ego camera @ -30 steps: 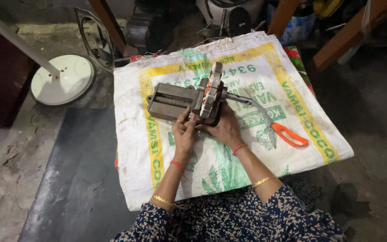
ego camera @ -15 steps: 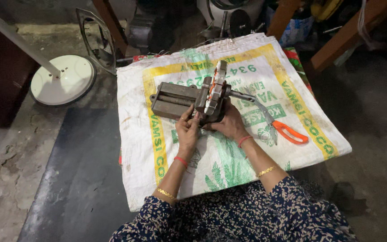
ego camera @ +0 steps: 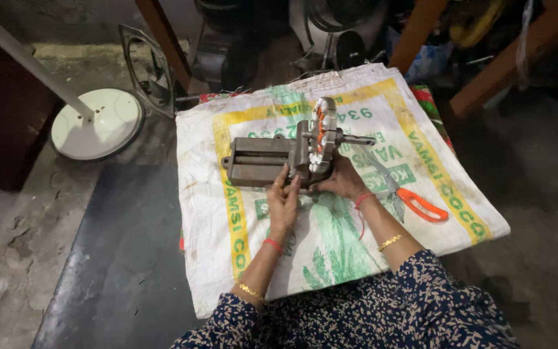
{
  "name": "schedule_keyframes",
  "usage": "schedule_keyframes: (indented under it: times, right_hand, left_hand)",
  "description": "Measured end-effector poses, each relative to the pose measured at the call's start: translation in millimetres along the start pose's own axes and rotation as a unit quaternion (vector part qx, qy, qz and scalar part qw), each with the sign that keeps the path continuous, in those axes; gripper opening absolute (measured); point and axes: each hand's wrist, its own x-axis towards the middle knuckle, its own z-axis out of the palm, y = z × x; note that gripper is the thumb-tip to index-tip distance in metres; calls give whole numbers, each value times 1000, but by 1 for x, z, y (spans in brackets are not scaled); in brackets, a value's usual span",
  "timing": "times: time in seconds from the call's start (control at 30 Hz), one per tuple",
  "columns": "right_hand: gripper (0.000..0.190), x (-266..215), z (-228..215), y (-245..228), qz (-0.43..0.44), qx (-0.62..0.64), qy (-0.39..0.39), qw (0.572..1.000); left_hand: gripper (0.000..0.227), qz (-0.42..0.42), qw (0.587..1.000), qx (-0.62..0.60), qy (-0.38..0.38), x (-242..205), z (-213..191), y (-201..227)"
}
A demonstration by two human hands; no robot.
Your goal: The person sits on the floor and uses a bench vise to hold a small electrical component while winding copper wire around its core. They repeatedly wrap the wire by hand, occasionally adjusting the component in the vise and using orange-handled scissors to trim the wire.
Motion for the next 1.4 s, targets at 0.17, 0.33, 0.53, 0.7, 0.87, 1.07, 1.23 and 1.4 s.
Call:
schedule_keyframes:
  times: [0.17, 0.33, 0.53, 0.7, 0.87, 1.07, 1.23, 1.4]
  right_hand:
    - [75, 0, -1, 6, -64, -160, -12, 985]
    - [74, -1, 6, -2, -30, -190, 0, 981]
    - [71, -16, 13, -26, -52, -213, 60, 974]
    - [88, -41, 32, -40, -103, -316, 165, 929]
    - [69, -72, 51, -64, -153, -304, 204, 918]
    - [61, -84, 64, -114, -232, -309, 133, 913]
    - [55, -70, 62, -138, -231, -300, 130, 916]
    - [42, -66, 65, -146, -199, -225, 168, 939]
  left_hand:
    - [47, -14, 1000, -11, 16, 0, 0, -5]
    - [45, -12, 999, -45, 7, 6, -5, -11]
    - [43, -23, 997, -74, -1, 8, -6, -5]
    - [42, 26, 999, -46, -3, 2, -7, 7]
    - [40, -75, 995, 60, 18, -44, -22, 37]
    - [28, -100, 989, 87, 59, -87, -29, 80]
    - [23, -45, 987, 157, -15, -123, -28, 123]
    - [20, -77, 958, 270, -56, -143, -43, 156]
